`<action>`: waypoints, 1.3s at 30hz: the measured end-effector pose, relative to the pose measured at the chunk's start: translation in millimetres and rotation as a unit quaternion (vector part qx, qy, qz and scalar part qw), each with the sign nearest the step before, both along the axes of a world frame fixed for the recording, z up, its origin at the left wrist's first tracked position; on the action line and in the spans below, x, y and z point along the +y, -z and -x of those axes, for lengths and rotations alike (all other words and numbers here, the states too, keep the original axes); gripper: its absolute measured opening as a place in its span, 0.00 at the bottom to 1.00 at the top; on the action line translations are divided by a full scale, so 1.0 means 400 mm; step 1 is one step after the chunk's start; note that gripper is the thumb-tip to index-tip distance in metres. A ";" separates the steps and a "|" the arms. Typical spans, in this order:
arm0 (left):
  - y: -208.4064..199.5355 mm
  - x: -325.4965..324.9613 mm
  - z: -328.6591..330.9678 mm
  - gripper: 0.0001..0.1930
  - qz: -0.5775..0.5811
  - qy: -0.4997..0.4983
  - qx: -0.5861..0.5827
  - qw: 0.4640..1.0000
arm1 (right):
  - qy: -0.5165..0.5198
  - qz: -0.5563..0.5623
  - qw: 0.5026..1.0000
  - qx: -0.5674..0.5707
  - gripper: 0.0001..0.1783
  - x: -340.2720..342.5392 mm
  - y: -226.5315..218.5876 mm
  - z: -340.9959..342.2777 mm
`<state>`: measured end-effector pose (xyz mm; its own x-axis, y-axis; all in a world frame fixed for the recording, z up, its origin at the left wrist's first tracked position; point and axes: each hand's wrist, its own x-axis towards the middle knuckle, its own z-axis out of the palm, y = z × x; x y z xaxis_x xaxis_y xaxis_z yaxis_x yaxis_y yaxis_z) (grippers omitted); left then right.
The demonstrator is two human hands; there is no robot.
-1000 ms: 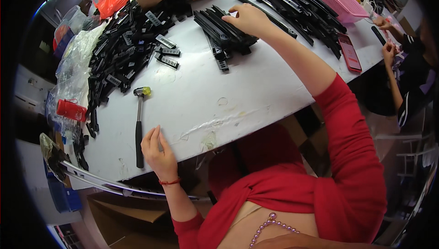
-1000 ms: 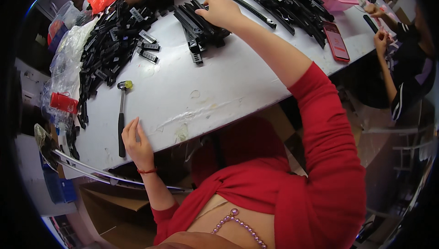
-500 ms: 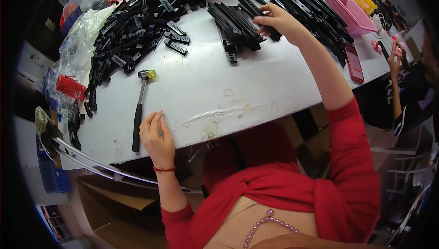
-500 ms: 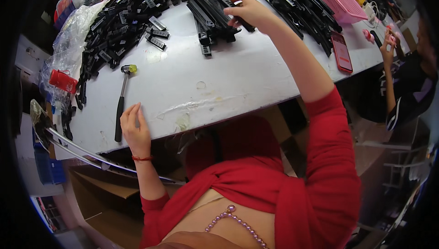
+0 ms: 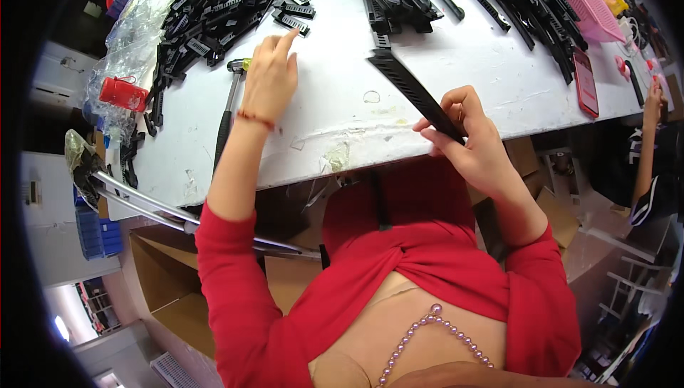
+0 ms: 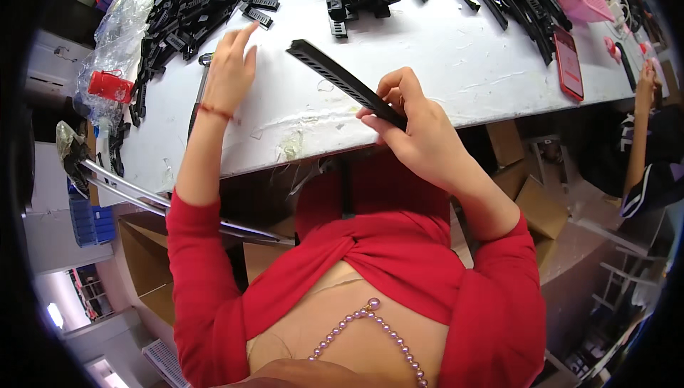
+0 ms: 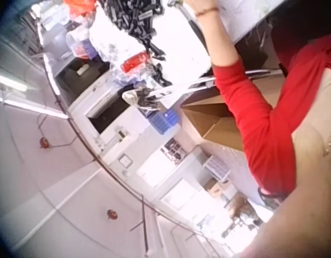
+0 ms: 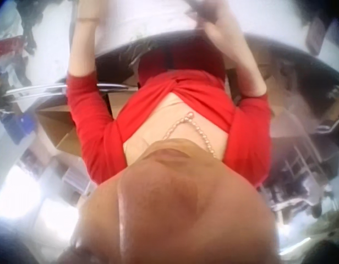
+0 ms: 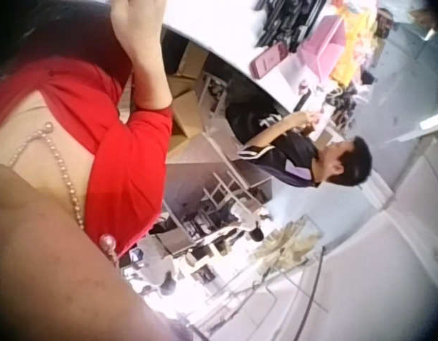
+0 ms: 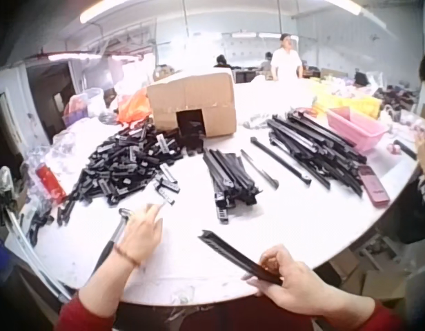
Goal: Assemble black plastic parts by snapping them together and using a small mallet.
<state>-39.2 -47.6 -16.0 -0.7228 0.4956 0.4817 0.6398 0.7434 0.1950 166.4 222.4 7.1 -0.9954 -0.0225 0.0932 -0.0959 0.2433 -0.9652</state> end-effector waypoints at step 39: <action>0.126 -0.100 -0.527 0.19 -0.390 0.004 -0.830 0.399 | -0.122 -0.277 0.952 0.040 0.18 -0.005 0.192 -0.186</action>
<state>171.5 -87.4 -66.3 -0.3667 0.6684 -0.6472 -0.8502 0.0417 0.5248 240.6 220.3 -69.5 -0.9441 -0.3211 0.0753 -0.2837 0.6744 -0.6816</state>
